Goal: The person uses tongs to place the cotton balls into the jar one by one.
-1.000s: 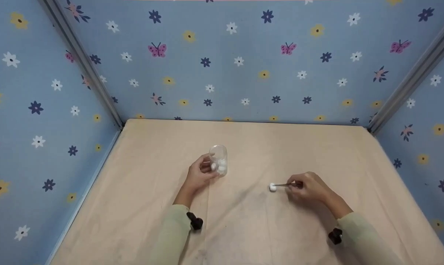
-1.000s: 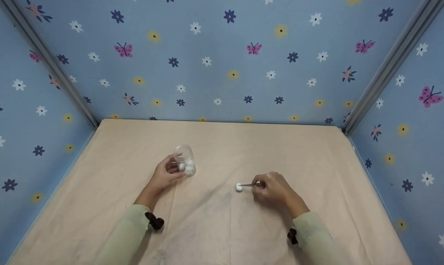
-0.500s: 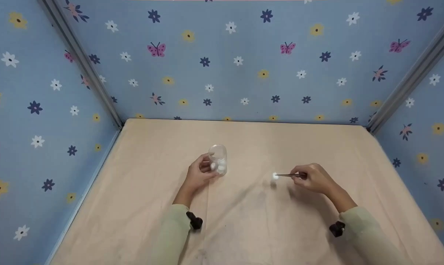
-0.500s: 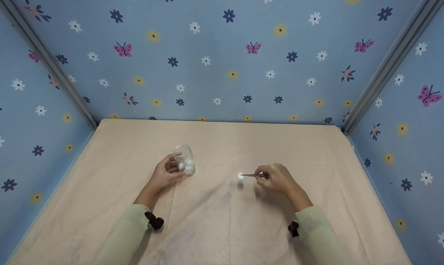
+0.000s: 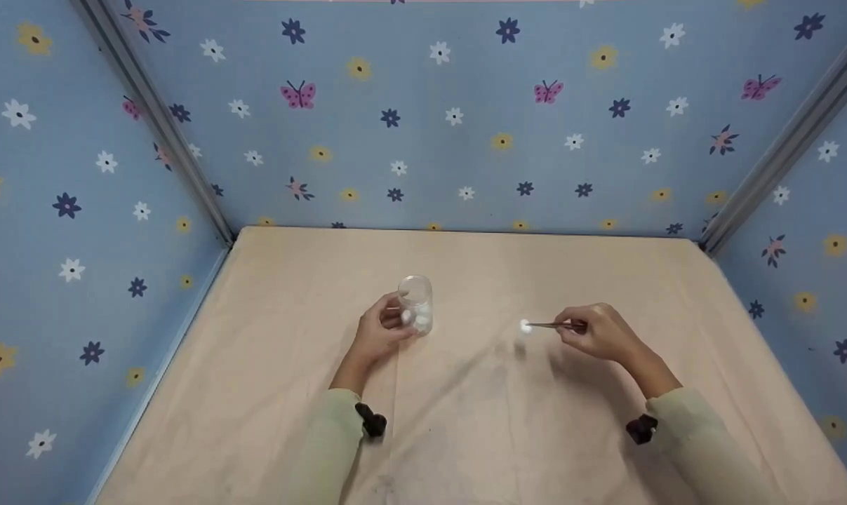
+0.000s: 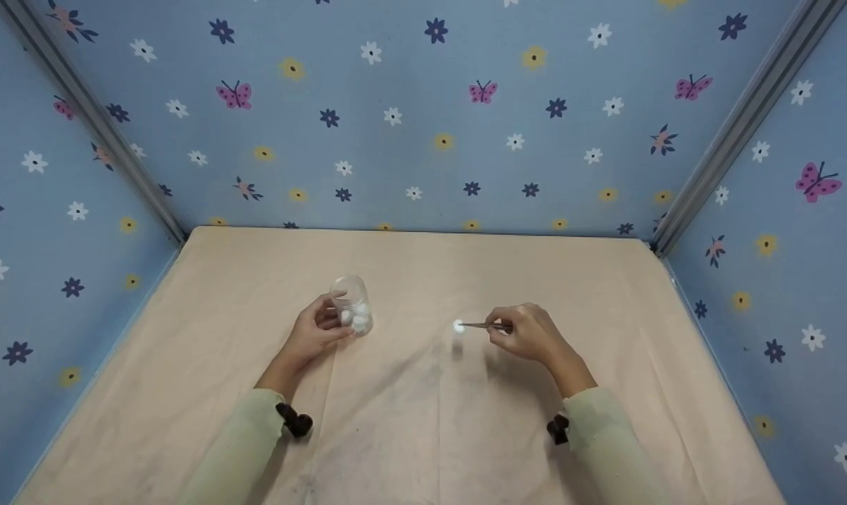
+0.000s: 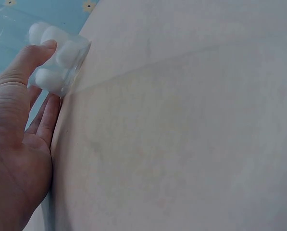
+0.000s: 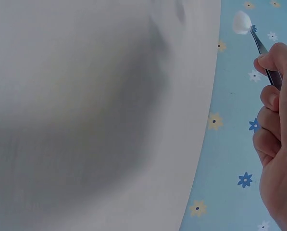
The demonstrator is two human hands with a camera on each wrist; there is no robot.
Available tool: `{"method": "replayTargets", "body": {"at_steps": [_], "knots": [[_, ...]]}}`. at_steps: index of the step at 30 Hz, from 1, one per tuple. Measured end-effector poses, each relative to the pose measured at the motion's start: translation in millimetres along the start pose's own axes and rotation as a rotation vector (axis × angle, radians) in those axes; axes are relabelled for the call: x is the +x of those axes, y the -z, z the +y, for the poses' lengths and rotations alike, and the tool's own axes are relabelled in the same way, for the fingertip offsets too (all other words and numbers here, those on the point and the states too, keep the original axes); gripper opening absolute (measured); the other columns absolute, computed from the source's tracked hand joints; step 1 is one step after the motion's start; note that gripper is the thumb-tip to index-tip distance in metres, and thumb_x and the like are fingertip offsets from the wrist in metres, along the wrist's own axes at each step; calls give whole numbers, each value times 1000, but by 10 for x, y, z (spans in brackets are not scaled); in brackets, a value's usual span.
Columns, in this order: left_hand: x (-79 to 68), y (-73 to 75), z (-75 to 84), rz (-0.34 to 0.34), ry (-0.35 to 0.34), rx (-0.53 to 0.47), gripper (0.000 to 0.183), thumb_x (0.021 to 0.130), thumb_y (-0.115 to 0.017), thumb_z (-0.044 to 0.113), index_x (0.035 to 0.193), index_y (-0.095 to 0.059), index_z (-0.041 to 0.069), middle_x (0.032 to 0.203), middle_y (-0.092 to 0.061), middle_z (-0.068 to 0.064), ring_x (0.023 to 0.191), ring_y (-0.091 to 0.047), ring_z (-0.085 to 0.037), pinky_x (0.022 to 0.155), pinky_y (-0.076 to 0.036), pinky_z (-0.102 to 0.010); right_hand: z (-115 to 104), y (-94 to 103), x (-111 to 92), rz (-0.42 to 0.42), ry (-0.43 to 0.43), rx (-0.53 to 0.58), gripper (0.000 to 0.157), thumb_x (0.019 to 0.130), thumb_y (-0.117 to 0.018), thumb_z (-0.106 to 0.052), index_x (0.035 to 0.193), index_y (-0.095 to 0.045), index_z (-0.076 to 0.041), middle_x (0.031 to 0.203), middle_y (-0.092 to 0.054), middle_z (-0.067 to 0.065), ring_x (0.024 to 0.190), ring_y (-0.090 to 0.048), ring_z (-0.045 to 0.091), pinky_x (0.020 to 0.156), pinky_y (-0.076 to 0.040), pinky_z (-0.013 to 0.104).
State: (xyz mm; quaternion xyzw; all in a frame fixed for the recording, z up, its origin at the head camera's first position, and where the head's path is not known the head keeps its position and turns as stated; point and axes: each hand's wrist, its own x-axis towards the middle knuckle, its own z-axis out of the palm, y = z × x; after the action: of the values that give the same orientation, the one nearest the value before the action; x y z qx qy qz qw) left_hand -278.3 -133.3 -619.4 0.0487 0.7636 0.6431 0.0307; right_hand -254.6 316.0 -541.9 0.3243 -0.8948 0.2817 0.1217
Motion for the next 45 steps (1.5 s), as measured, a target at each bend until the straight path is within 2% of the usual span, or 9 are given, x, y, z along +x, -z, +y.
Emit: {"method": "replayTargets", "body": {"at_steps": [8,17,26,35,45], "knots": [[13,2,-18,-3,-6,23,76,91,-87,-7,160,-59,11,150,-64,-22,139,-71,-42,120,-62,-49,-2,-9,56,35,12,3,13,89,-81,2,97,-85,-7,69,-72,4,60,-38,-6,55,-36,20],[1,19,-18,-12,-28,19,77,91,-88,-6,161,-58,9,149,-65,-22,137,-72,-41,119,-62,-48,-43,-27,180,31,-26,34,10,93,-81,0,99,-86,-6,70,-73,5,59,-39,-6,54,-36,20],[9,4,-34,-3,-13,22,77,92,-87,-6,161,-58,9,148,-68,-25,138,-72,-43,119,-62,-49,-77,-60,297,54,-34,58,10,94,-80,1,99,-86,-6,71,-74,5,60,-41,-3,56,-34,20],[7,3,-24,-16,-16,5,79,91,-87,-8,162,-57,8,149,-66,-25,140,-71,-45,119,-62,-48,-93,-84,419,42,-69,48,7,95,-80,-1,99,-85,-3,77,-78,10,61,-46,-2,57,-41,21],[2,11,-26,-20,-36,4,76,92,-87,-5,162,-58,9,151,-64,-21,140,-71,-41,121,-62,-48,-103,-133,535,24,-113,59,8,98,-80,-3,103,-86,-5,72,-74,9,58,-40,-2,57,-34,22]]}}
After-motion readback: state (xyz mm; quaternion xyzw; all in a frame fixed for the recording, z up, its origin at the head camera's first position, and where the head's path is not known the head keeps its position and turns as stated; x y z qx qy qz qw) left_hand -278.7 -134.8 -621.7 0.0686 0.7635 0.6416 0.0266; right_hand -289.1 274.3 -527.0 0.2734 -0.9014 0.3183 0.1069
